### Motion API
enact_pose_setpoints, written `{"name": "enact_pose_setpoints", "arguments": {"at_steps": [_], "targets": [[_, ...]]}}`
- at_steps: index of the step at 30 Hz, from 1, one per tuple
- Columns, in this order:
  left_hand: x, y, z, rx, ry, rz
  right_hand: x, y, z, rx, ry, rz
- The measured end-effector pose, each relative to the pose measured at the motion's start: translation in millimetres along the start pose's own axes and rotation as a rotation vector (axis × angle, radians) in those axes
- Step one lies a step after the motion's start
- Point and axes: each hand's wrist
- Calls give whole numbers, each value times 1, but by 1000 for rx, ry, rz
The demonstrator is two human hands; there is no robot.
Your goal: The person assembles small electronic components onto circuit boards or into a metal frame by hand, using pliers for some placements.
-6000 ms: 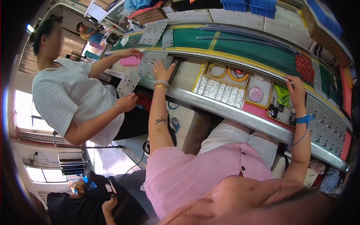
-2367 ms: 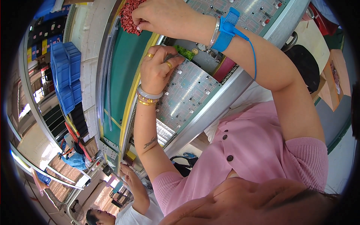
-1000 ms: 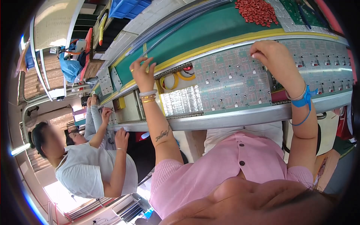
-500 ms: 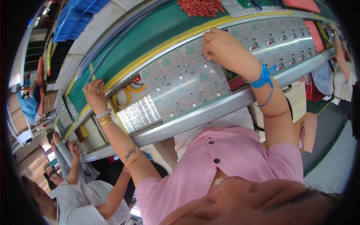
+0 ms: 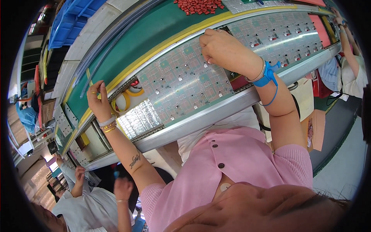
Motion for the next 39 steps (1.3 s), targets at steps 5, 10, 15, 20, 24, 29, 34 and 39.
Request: {"name": "enact_pose_setpoints", "arguments": {"at_steps": [5,10,15,20,24,29,34,39], "targets": [[1,2,-1,-54,118,-15,0,-1,0,-48,27,-53],[8,2,-6,-185,206,-43,-2,-1,-1,-52,8,-33],[6,6,1,-192,214,27,-3,-3,2,-26,-16,9],[-2,12,-23,-205,485,103,-13,-4,-32,143,-337,-151],[5,22,-80,-88,557,303,5,-12,-70,346,-61,-522],[23,30,-163,344,476,611,18,-34,-60,587,20,-473],[65,24,-208,774,507,616,19,-32,-67,538,0,-445],[93,17,-228,1021,464,534,16,-35,-63,552,-69,-537]]}}
Point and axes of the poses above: each hand's wrist, its own y-axis away from the middle knuckle, its own x-axis out of the palm, z = x × y, and after that the axes turned 1 degree about -z, right-handed
